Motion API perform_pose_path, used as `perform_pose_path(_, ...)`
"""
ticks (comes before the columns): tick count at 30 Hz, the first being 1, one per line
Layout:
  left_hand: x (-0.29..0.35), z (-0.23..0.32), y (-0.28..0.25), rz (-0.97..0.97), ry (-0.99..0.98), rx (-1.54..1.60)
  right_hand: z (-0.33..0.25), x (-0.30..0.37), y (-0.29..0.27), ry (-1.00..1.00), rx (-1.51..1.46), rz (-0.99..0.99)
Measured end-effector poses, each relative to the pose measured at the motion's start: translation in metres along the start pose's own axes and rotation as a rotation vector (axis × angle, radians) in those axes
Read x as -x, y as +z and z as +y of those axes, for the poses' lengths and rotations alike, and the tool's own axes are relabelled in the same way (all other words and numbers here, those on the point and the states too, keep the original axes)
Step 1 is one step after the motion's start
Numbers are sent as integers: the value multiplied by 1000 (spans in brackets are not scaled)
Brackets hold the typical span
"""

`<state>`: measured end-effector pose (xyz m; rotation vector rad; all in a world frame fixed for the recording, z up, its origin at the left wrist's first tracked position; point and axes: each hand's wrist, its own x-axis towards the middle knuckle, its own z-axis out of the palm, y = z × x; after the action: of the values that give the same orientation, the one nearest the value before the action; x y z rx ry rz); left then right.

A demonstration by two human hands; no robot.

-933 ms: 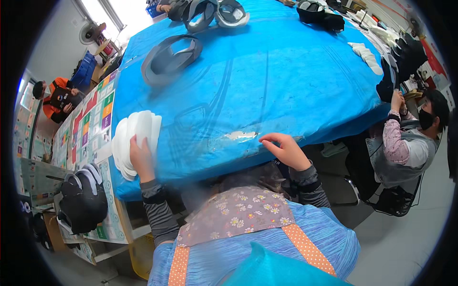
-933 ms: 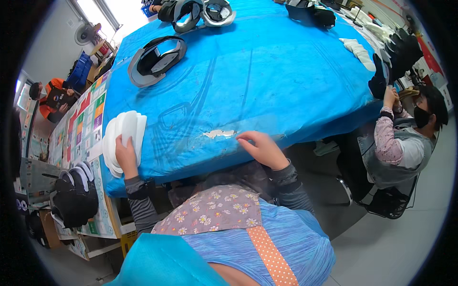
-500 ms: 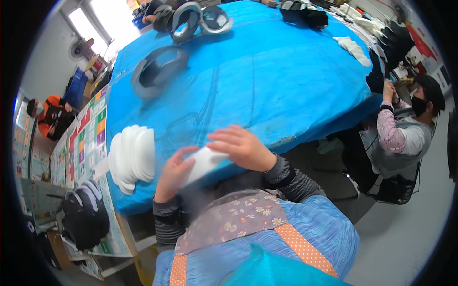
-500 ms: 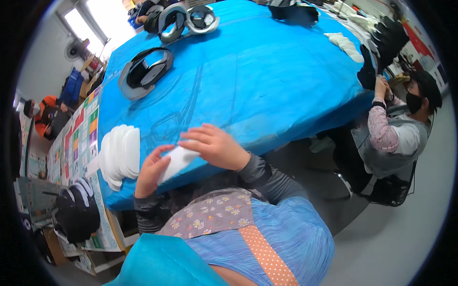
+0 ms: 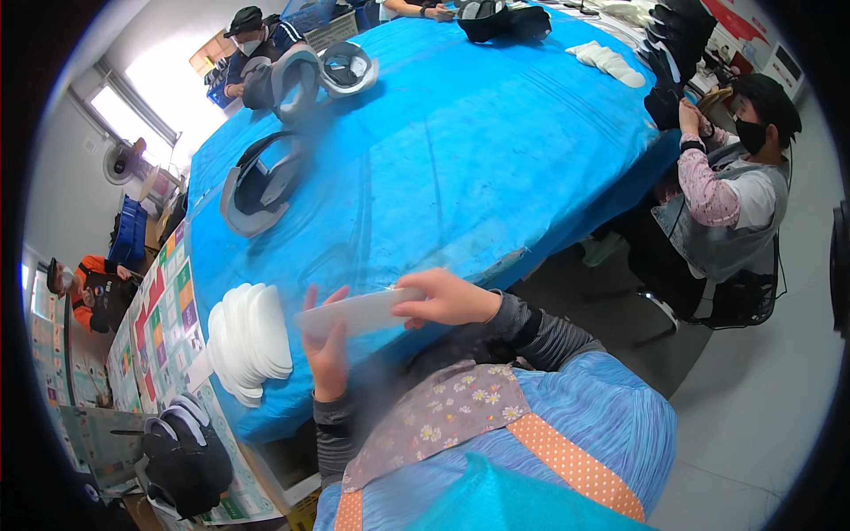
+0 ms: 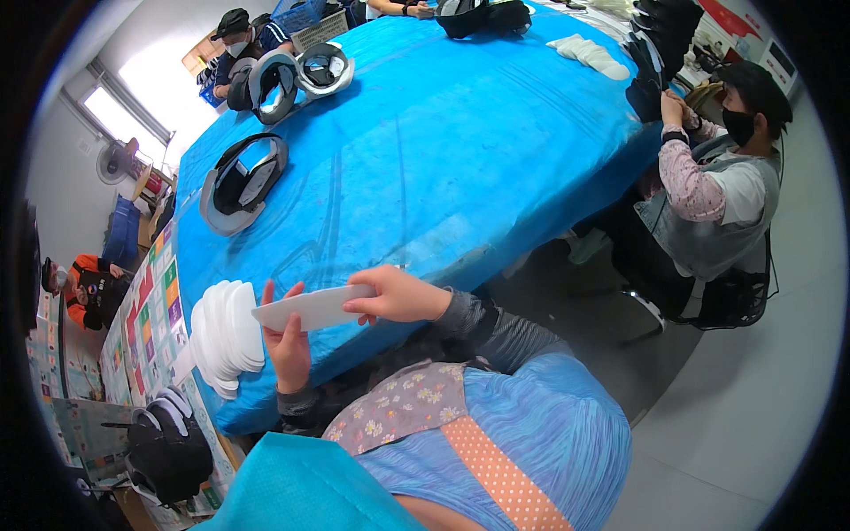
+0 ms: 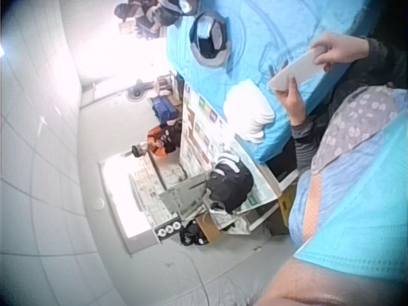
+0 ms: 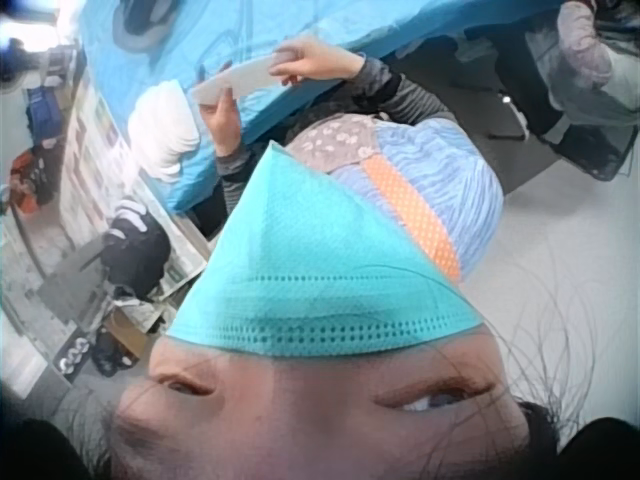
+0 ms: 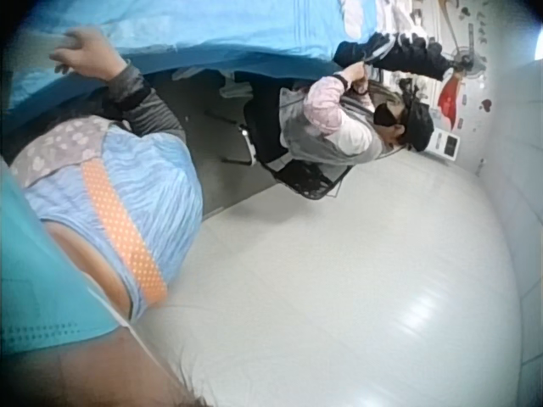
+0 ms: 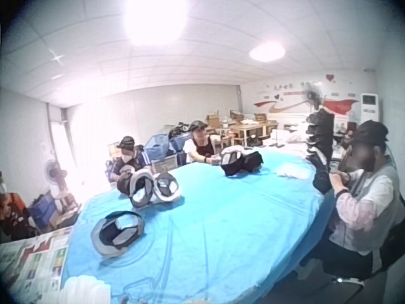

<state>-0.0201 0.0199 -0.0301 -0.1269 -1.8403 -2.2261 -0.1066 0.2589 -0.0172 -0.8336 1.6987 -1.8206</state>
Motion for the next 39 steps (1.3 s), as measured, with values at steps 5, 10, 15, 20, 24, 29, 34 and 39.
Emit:
perform_pose_path(5,-22,2,28,195,214,50,12,-14,-3,-4,-356,101)
perform_pose_path(10,-49,8,38,-44,669,-857,5,-17,8,-109,66,238)
perform_pose_path(15,-51,12,69,-19,704,-1315,-6,-21,19,-49,268,336)
perform_pose_path(20,-52,3,69,-100,601,-1005,-3,-16,-1,-28,239,382)
perform_pose_path(24,-52,8,76,-210,574,-822,-3,-7,-10,25,292,377)
perform_pose_path(29,-65,-1,59,-274,617,-890,0,-9,-5,-3,201,377)
perform_pose_path(34,-69,1,76,-198,627,-1006,-12,-12,0,97,270,350)
perform_pose_path(39,-70,-2,91,-255,751,-1194,-9,-9,-18,101,223,365)
